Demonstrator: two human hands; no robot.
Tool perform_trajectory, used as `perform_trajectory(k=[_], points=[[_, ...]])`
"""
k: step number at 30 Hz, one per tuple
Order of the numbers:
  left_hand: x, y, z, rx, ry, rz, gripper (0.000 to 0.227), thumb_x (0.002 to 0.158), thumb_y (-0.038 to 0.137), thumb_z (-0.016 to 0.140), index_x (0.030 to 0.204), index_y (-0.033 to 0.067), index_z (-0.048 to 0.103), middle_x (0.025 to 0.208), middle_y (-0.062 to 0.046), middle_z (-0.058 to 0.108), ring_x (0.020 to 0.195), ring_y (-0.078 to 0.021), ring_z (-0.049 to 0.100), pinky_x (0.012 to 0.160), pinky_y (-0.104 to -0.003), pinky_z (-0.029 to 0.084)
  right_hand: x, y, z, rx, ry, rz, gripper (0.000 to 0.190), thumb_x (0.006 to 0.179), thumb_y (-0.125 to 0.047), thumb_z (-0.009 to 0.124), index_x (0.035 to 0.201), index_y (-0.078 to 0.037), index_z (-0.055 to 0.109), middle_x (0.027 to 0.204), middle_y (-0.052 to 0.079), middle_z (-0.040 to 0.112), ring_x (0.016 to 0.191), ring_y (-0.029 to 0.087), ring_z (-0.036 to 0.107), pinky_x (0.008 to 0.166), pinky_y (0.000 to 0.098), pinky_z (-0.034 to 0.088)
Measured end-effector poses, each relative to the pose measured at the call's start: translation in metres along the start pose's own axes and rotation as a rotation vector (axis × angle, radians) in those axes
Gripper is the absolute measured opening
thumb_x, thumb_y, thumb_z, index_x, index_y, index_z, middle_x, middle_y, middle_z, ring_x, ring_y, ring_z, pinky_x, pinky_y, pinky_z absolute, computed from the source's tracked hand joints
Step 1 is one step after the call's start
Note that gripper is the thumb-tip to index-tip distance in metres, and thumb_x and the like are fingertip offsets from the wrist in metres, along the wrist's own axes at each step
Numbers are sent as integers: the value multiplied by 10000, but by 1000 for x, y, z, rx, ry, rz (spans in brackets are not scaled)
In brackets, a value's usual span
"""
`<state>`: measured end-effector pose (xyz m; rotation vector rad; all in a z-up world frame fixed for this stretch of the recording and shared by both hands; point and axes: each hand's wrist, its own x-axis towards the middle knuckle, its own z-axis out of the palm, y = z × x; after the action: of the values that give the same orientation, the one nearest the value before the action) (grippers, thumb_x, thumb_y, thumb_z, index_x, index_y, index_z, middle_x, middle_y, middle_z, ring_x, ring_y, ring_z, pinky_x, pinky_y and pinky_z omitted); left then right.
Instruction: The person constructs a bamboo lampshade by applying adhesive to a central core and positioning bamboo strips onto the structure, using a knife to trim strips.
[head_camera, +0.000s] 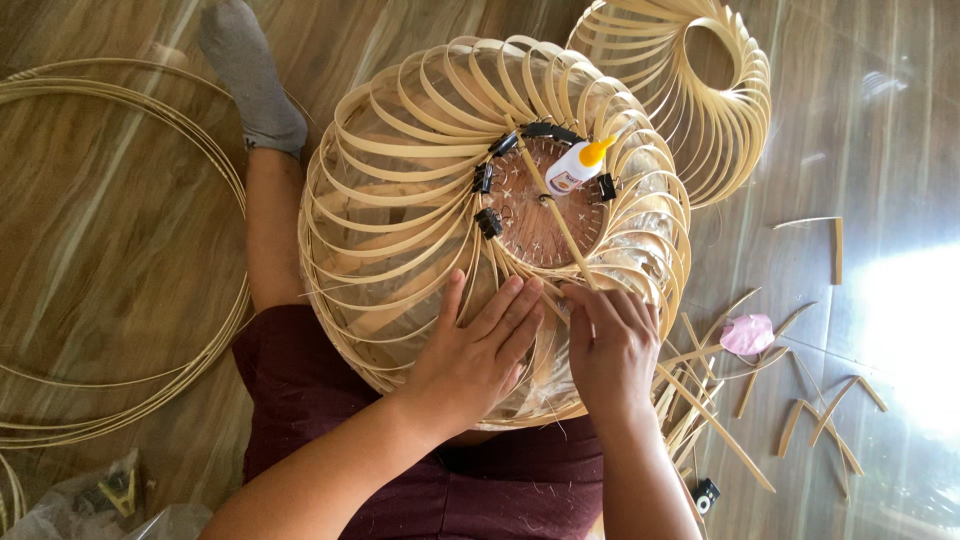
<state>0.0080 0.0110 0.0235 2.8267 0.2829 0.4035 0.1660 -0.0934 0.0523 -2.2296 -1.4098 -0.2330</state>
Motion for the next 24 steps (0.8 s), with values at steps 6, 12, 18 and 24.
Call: perform_trajectory(k=[6,12,18,24], points=[[9,9,-11,210,-146,10,694,843,283,647,1462,42,447,1620,-197,286,1504,-303,270,1076,-775,222,-2,3,4,0,21,26,55,946,-95,713,1000,-84,706,909,67,723,859,245,688,851,387,499],[17,13,-11,256,-283,10,777,829,256,584,1545,23,394,1673,-224,211,1529,-371,212,1089,-740,214,6,0,-12,222,124,34,170,945,-65,730,1109,-80,689,1056,107,731,983,253,718,863,359,570],[9,9,-5,90,-21,24,586,972,261,553,1458,-53,461,1599,-221,381,1472,-362,355,1151,-704,261,54,36,-27,406,112,159,461,915,-118,801,1333,-49,619,1213,107,730,1147,233,731,980,341,569],[12,8,-8,132,11,13,569,916,279,624,1383,-28,518,1544,-207,464,1441,-345,430,1106,-707,307,97,40,27,269,-32,75,784,804,-199,875,1477,-73,494,1269,141,674,1187,351,604,1017,477,458]])
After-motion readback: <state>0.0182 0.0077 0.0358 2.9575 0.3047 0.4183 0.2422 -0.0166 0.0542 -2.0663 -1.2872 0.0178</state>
